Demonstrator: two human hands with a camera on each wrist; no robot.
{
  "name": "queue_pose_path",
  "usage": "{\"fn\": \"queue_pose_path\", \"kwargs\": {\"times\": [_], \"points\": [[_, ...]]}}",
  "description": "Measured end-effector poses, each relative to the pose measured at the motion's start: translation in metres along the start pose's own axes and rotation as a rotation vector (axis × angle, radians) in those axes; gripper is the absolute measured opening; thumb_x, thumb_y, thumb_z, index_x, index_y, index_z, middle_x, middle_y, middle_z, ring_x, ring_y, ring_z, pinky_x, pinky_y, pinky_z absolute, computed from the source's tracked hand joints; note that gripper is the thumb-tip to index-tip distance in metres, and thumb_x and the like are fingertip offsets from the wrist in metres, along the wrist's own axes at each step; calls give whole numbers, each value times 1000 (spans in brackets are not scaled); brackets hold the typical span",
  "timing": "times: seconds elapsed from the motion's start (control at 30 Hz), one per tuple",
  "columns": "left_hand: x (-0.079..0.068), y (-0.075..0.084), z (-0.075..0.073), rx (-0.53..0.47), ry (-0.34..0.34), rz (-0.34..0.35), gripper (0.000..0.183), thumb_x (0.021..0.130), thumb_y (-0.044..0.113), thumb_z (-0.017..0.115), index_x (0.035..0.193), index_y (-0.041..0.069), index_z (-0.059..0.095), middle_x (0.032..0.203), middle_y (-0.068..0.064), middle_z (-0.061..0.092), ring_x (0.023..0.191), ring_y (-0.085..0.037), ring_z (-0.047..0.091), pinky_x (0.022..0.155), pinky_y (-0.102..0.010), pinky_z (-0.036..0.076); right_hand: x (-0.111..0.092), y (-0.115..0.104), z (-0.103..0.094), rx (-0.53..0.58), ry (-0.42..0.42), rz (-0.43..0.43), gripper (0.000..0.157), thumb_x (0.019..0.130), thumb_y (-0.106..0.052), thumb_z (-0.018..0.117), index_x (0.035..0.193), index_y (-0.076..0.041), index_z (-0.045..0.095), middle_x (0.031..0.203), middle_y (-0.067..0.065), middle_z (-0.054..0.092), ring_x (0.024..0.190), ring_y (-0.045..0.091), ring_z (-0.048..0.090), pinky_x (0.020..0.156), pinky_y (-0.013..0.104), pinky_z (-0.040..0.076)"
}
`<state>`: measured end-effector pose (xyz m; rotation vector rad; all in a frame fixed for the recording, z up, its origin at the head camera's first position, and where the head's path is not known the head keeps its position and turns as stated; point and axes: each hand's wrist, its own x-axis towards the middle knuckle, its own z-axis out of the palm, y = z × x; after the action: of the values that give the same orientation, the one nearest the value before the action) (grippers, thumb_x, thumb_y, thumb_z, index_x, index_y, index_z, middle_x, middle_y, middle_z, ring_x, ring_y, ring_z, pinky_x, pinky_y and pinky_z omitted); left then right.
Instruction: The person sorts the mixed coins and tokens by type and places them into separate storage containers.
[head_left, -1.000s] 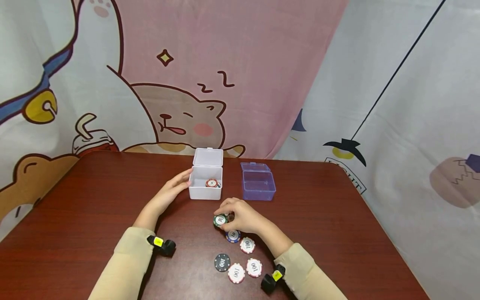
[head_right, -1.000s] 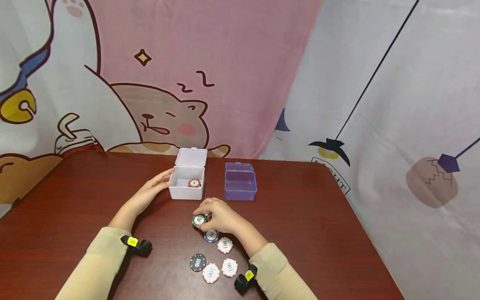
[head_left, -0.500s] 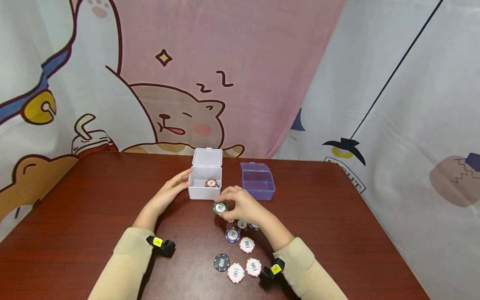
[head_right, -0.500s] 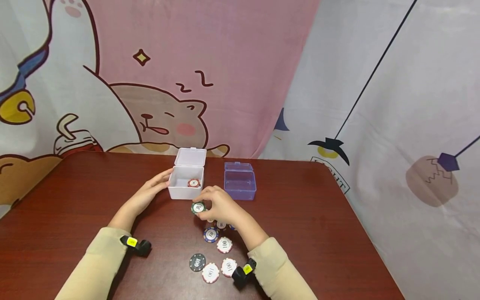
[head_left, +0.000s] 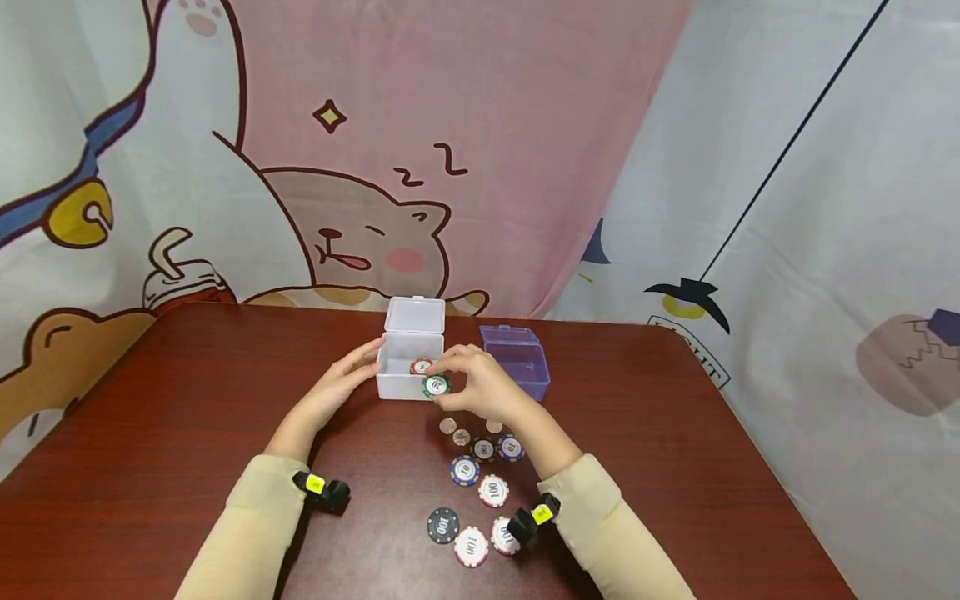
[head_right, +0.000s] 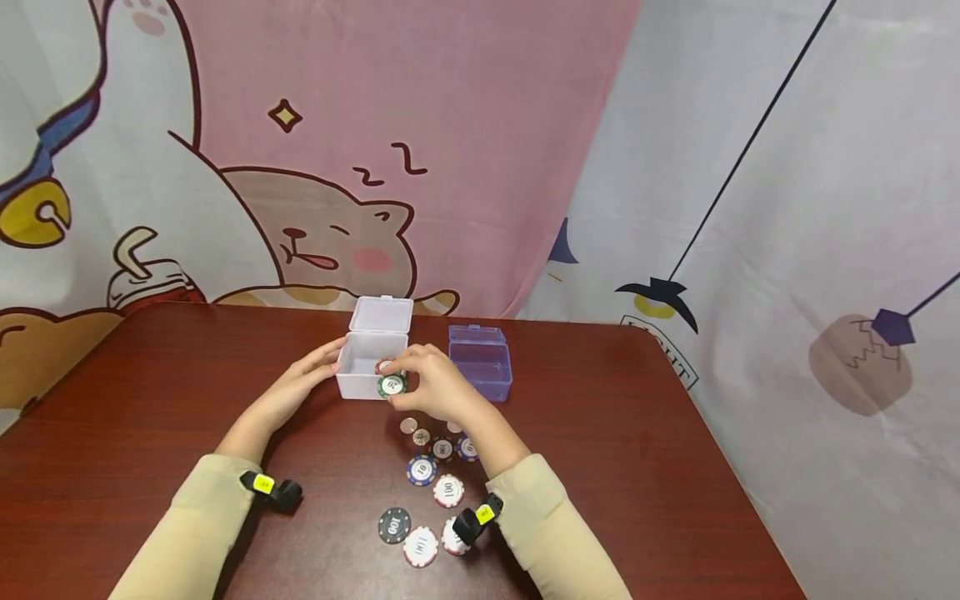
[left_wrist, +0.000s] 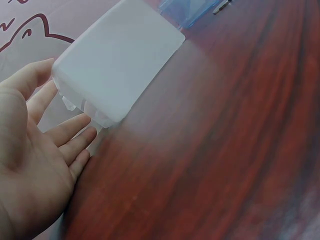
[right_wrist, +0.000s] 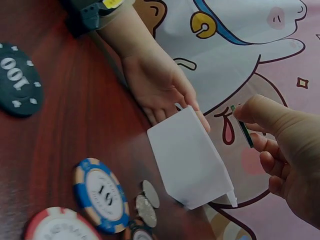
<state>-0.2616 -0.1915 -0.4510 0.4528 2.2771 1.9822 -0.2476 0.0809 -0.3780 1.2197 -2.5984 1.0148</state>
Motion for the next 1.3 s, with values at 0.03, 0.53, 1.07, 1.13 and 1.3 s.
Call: {"fn": "queue_pose_path", "kwargs": {"times": [0.03,0.53,1.07,1.13,1.3], "points": [[0,0,0,2,-1,-2,51,99,18,51,148,17,38,146,-17,39,133,-33,33,107,-55,16,2,0,-1,4,7,0,35,74,-12,80,108,-8,73,106,2,63,99,20,53,84,38,44],[0,0,0,1,-3,-10,51,100,19,51,149,17,37,146,-18,38,133,-34,33,107,-57,16,31,15,6,36,77,62,36,73,-9,81,108,-4,72,104,5,64,100,28,53,85,43,44],[0,3,1,-8,-5,-13,52,100,18,51,149,13,36,147,-20,36,134,-35,31,107,-58,14,46,31,20,9,134,142,30,77,-9,79,106,-3,72,97,13,67,92,34,54,79,35,40],[-2,9,2,-12,-11,-10,52,100,15,51,149,10,34,147,-23,35,134,-37,30,107,-59,14,45,32,22,13,131,143,30,78,-9,79,106,-2,72,99,13,67,92,34,54,78,36,40],[-7,24,5,-8,-31,-13,53,100,13,49,149,5,32,146,-27,34,133,-40,30,106,-61,14,42,33,25,4,121,153,29,79,-11,79,106,-2,72,99,10,67,93,32,53,78,35,40]]}}
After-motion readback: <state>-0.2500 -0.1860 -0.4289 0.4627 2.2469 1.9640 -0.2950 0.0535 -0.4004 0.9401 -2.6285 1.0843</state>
